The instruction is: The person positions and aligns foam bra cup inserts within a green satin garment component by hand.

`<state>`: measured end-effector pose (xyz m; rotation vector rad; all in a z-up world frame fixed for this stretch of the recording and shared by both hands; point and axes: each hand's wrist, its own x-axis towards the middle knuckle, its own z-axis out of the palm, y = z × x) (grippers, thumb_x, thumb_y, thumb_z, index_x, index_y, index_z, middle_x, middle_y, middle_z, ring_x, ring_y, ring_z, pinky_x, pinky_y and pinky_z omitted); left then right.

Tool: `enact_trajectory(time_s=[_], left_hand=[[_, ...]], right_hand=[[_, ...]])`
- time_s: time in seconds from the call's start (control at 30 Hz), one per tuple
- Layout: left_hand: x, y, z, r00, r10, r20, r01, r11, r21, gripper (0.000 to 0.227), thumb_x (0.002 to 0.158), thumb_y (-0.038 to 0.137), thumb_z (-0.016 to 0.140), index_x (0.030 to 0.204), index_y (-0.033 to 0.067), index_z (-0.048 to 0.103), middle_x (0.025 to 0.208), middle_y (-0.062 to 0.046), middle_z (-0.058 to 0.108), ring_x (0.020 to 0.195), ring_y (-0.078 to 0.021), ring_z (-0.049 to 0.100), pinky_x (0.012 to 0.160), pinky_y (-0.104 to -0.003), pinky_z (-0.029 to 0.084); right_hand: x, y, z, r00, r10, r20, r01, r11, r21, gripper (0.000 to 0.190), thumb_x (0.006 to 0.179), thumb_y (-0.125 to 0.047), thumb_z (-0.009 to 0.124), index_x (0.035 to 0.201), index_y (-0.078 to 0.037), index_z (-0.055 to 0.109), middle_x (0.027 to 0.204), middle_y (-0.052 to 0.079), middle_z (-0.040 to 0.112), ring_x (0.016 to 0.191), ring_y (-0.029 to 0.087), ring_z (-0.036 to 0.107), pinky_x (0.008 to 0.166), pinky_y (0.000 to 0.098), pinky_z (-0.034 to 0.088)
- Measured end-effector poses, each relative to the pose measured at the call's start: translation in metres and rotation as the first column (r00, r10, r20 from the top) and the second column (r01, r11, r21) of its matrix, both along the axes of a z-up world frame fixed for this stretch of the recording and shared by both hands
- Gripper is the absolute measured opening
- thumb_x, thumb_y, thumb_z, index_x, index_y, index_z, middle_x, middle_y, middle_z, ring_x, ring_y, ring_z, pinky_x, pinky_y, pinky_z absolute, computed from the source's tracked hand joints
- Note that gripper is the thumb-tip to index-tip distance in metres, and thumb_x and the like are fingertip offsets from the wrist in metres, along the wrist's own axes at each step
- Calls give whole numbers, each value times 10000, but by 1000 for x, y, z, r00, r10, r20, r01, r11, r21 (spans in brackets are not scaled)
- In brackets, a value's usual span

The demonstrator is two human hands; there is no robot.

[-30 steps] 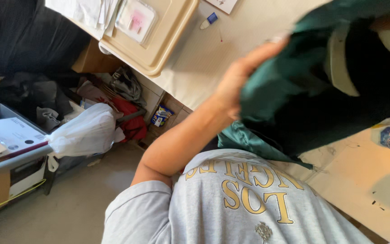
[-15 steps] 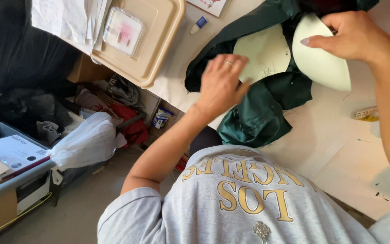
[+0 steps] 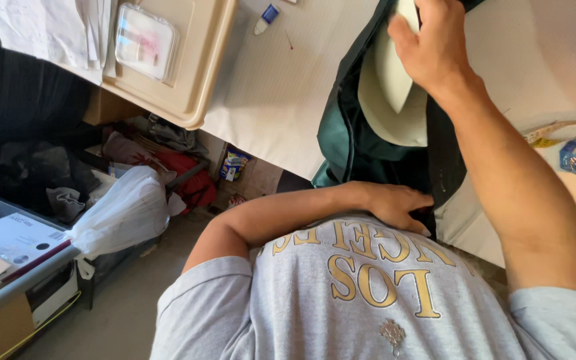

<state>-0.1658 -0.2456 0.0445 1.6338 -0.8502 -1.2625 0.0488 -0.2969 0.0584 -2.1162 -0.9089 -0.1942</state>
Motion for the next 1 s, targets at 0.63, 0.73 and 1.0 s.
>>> enact_trajectory(time_s=[0.63,0.73,1.0], left_hand=[[99,86,-50,49,-450,892,-139,881,452,480,1016,311,546,1456,118,535,1517,-154,512,1474,-394,381,1205,-624,187],[112,107,-68,46,-116,992,-47,992,118,220,994,177,653,1157,70,753,1187,-178,737,1241,-360,613,1151,-515,377],[164,118,-45,-64,-26,998,-199,980,13,161,861,156,638,705,190,654,695,-8,668,632,-261,620,708,-409,517]], right_hand=[[-149,-202,84,681,-350,-644,524,846,95,276,1157,-126,747,1293,10,549,1291,101,619,1208,180,589,1048,303,503],[-177,-209,93,546,-390,-741,592,806,12,347,1100,-173,735,1339,-51,515,1183,49,585,1094,117,551,974,245,472],[-173,-131,100,321,-233,-918,33,971,-235,431,1018,-124,545,1423,-157,689,967,16,740,857,50,565,833,198,395]])
